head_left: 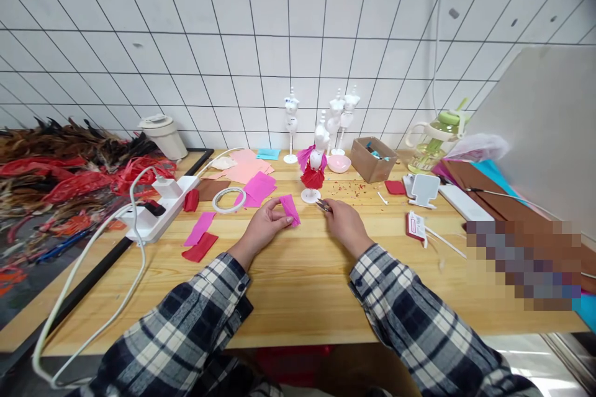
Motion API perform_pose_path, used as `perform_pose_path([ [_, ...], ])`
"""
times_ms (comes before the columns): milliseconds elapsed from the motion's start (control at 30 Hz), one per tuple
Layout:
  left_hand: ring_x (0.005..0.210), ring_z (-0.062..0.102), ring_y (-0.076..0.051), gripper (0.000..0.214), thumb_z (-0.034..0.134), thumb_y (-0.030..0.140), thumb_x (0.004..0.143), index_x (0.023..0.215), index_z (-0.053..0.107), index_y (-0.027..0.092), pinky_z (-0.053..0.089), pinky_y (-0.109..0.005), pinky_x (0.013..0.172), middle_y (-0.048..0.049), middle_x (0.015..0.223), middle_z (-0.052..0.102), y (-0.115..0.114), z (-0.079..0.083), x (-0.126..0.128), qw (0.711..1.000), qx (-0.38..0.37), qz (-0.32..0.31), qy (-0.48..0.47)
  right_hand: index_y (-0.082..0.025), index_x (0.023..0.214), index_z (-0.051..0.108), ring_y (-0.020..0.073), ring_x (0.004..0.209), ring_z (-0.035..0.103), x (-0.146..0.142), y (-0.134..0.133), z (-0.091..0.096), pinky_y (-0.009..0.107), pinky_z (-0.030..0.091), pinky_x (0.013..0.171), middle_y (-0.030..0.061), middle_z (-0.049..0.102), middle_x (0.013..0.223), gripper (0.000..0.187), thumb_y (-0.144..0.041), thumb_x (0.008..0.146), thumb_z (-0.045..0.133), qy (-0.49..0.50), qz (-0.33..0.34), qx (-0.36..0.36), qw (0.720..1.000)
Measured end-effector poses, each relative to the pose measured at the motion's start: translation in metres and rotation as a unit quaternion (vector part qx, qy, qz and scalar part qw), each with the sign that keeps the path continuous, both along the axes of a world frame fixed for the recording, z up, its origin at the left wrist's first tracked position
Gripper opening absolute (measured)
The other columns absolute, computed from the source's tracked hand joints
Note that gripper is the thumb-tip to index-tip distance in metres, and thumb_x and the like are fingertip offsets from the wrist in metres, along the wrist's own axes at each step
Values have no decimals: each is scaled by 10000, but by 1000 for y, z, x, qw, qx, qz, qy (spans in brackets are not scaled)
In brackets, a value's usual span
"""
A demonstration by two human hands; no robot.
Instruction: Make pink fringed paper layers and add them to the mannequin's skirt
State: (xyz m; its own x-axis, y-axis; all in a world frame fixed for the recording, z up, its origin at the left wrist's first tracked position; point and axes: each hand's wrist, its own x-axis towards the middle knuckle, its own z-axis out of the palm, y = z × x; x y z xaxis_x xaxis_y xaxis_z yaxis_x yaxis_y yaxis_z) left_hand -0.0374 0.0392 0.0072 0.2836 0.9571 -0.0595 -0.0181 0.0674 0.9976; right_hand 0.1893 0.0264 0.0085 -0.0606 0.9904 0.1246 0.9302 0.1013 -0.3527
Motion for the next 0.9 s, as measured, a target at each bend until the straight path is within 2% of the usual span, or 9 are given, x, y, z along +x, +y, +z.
perform_pose_path([
  [167,769,727,-214,662,831,382,652,1191,532,141,513,-301,758,-68,831,770,-1,-2,4,999,17,-32,13,-96,1392,511,289,1215,500,-8,-1,0,389,370,1043,183,570,1330,528,-172,870,546,68,8,126,990],
  [233,748,717,-199,702,827,375,659,1235,504,136,501,-276,726,-63,808,765,-3,-3,6,999,18,-42,17,-131,1308,603,276,1178,528,-10,-4,3,389,391,1027,159,616,1266,429,-234,895,547,120,36,147,981],
  [300,711,698,-177,796,815,374,679,1336,437,133,481,-250,687,-49,776,756,-7,-2,7,998,14,-64,16,-180,1167,697,235,1037,601,-14,-7,7,353,450,930,120,689,1116,333,-342,924,538,197,87,109,970],
  [367,678,672,-157,898,802,374,702,1437,343,137,459,-232,660,-28,743,741,-11,0,8,995,14,-92,19,-200,1095,729,197,916,630,-20,-10,8,307,475,809,91,714,1047,338,-424,904,564,272,123,52,953],
  [533,636,619,-129,976,777,382,736,1512,239,136,430,-225,644,6,687,695,-15,2,11,992,8,-128,-5,-145,908,747,143,674,586,-32,-13,3,259,439,645,40,726,818,246,-321,829,594,376,108,-47,919],
  [633,710,650,-158,881,777,399,727,1452,352,134,466,-267,717,-12,719,698,-13,0,10,993,5,-115,-37,-142,857,742,139,651,581,-32,-14,2,254,433,637,32,723,776,221,-287,813,582,399,91,-47,911],
  [733,882,678,-213,674,735,476,752,1298,523,144,496,-322,817,-84,932,729,-12,2,9,996,24,-72,-36,-173,908,759,144,641,571,-32,-18,4,259,418,622,27,725,770,234,-291,823,576,348,79,-10,934],
  [800,925,674,-233,637,757,510,715,1209,584,148,507,-335,825,-102,1029,719,-13,5,11,998,54,-43,3,-191,931,763,149,667,577,-35,-21,5,264,423,641,29,731,802,237,-281,831,568,322,95,4,942],
  [900,876,670,-228,582,831,478,628,1067,642,145,519,-333,793,-89,994,720,-17,9,16,993,89,-11,79,-185,928,754,157,726,601,-38,-22,4,272,451,700,38,734,848,230,-246,826,556,352,125,-7,927],
])
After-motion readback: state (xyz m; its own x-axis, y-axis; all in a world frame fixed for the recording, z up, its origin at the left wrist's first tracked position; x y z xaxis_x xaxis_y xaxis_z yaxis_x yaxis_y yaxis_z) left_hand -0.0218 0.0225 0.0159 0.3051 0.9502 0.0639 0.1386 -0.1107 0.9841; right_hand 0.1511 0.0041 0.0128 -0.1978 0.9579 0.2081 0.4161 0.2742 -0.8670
